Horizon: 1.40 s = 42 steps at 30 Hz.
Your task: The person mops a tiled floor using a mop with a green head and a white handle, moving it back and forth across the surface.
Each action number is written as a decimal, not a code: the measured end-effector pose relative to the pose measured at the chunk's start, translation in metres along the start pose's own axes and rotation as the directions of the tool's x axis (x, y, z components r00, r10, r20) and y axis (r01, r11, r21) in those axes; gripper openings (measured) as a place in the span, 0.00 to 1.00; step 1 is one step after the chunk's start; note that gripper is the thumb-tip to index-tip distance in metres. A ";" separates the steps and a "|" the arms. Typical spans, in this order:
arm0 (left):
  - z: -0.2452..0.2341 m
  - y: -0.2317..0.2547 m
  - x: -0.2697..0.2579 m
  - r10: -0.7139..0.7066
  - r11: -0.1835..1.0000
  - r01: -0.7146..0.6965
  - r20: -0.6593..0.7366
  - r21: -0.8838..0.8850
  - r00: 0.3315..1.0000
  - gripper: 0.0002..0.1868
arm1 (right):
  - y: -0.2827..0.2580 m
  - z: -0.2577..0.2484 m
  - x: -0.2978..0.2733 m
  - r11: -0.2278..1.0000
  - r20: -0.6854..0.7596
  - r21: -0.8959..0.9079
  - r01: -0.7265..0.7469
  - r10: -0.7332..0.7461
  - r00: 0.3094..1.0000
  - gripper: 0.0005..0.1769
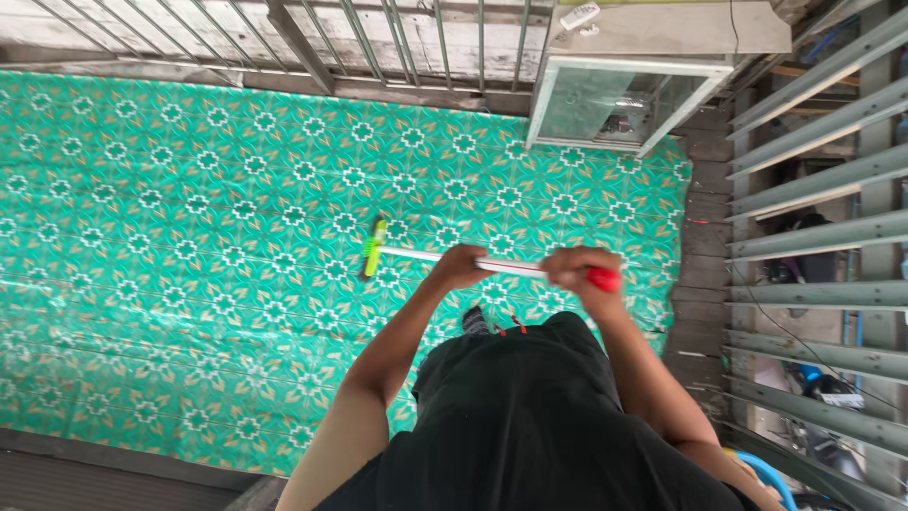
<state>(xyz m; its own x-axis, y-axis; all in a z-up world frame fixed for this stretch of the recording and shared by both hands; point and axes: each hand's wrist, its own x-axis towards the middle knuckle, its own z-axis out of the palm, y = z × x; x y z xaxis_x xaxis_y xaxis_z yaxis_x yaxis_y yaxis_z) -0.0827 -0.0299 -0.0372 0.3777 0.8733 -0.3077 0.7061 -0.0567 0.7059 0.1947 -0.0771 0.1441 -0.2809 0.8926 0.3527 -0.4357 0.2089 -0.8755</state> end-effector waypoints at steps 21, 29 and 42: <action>0.133 0.050 0.093 -0.054 0.939 0.109 0.175 -0.325 0.983 0.27 | -0.019 -0.107 -0.004 0.938 -0.019 -0.305 -0.167 0.169 0.985 0.06; 0.244 0.187 0.180 0.304 0.855 -0.129 0.284 -0.502 0.909 0.28 | -0.140 -0.182 -0.018 0.860 -0.164 -0.466 -0.208 0.147 0.975 0.12; 0.279 0.270 0.212 0.518 0.747 -0.323 0.205 -0.581 0.830 0.24 | -0.165 -0.200 -0.006 0.687 -0.185 -0.691 -0.224 0.132 0.974 0.13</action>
<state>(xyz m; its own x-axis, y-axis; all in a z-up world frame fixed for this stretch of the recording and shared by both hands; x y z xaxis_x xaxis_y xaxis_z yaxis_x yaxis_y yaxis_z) 0.3552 0.0054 -0.0900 0.8023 0.5965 -0.0203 0.0578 -0.0437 0.9974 0.4396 -0.0369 0.2207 -0.1731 0.9707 0.1667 0.3544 0.2193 -0.9090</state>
